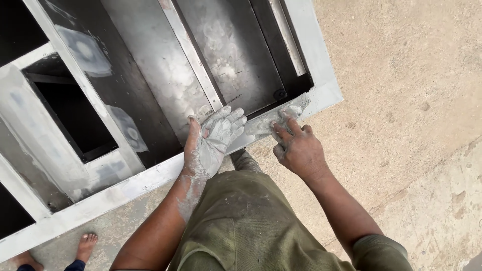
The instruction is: The recorder is applying putty to the edges and joints of a metal cabinet structure using a putty knife.
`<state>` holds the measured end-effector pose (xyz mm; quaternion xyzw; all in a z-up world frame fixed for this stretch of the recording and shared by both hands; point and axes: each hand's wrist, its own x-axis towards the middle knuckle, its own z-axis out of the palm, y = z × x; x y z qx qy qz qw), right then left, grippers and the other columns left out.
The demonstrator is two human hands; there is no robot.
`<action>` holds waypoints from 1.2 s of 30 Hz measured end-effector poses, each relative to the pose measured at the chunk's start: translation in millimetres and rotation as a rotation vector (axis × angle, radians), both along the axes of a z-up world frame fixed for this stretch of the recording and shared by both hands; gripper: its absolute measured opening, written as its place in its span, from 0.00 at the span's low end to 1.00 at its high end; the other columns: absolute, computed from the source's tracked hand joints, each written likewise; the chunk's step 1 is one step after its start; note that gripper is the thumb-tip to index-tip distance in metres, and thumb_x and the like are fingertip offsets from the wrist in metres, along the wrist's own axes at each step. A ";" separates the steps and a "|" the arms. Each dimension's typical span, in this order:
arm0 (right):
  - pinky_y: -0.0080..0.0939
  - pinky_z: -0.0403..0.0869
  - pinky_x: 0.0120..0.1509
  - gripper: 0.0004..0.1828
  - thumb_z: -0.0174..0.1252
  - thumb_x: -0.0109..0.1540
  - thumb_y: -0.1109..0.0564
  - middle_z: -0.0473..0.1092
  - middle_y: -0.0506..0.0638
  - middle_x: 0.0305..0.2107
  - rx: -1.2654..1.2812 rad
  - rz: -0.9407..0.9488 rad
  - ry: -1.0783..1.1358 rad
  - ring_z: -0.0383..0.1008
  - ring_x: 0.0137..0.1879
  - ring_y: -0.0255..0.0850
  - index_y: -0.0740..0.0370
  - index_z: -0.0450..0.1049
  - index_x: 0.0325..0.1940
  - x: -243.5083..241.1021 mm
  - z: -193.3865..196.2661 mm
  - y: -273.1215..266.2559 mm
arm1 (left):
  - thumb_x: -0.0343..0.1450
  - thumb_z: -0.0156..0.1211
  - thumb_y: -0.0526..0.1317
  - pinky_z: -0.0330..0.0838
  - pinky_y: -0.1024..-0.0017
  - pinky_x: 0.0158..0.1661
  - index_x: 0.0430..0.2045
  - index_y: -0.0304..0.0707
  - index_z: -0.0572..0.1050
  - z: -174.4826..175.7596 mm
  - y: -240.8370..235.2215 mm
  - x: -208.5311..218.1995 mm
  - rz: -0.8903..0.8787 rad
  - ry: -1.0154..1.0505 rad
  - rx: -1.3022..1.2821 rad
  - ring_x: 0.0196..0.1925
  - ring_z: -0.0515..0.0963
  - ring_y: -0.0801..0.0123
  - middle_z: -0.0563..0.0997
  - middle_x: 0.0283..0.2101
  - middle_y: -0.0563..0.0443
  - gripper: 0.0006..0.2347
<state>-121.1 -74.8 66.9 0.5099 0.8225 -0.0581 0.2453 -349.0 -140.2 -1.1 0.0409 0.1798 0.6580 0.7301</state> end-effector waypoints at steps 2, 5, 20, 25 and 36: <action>0.48 0.82 0.50 0.33 0.60 0.60 0.38 0.59 0.50 0.67 -0.023 0.008 -0.048 0.73 0.54 0.58 0.40 0.67 0.70 0.7 -2.9 2.8 | 0.75 0.41 0.64 0.55 0.46 0.73 0.67 0.17 0.57 -1.3 -6.3 3.0 -0.004 -0.036 -0.062 0.75 0.62 0.34 0.60 0.72 0.19 0.40; 0.47 0.82 0.49 0.33 0.60 0.61 0.40 0.58 0.46 0.69 -0.096 -0.065 -0.050 0.73 0.56 0.57 0.41 0.66 0.71 -6.9 4.7 10.6 | 0.75 0.42 0.64 0.55 0.46 0.73 0.67 0.18 0.57 -1.0 -15.9 3.5 -0.007 -0.045 -0.103 0.75 0.61 0.35 0.60 0.71 0.19 0.40; 0.40 0.84 0.43 0.32 0.53 0.62 0.39 0.59 0.42 0.67 -0.324 -0.049 -0.288 0.73 0.53 0.49 0.38 0.62 0.72 45.8 29.0 -25.1 | 0.75 0.46 0.62 0.55 0.47 0.73 0.66 0.16 0.58 -1.9 9.6 7.7 -0.052 -0.069 -0.051 0.74 0.62 0.34 0.61 0.70 0.19 0.38; 0.43 0.83 0.47 0.29 0.55 0.61 0.44 0.64 0.45 0.64 0.031 -0.018 -0.158 0.74 0.51 0.47 0.37 0.68 0.68 51.1 26.8 31.0 | 0.75 0.46 0.62 0.56 0.48 0.72 0.66 0.17 0.58 -2.0 11.2 20.2 -0.080 -0.084 -0.052 0.73 0.63 0.36 0.62 0.70 0.21 0.38; 0.44 0.82 0.48 0.31 0.59 0.59 0.41 0.61 0.44 0.66 0.015 -0.049 -0.173 0.73 0.52 0.48 0.37 0.68 0.68 43.4 15.3 59.5 | 0.74 0.47 0.62 0.56 0.47 0.72 0.65 0.16 0.58 -11.2 6.2 24.6 -0.084 -0.066 -0.148 0.72 0.65 0.37 0.64 0.69 0.22 0.39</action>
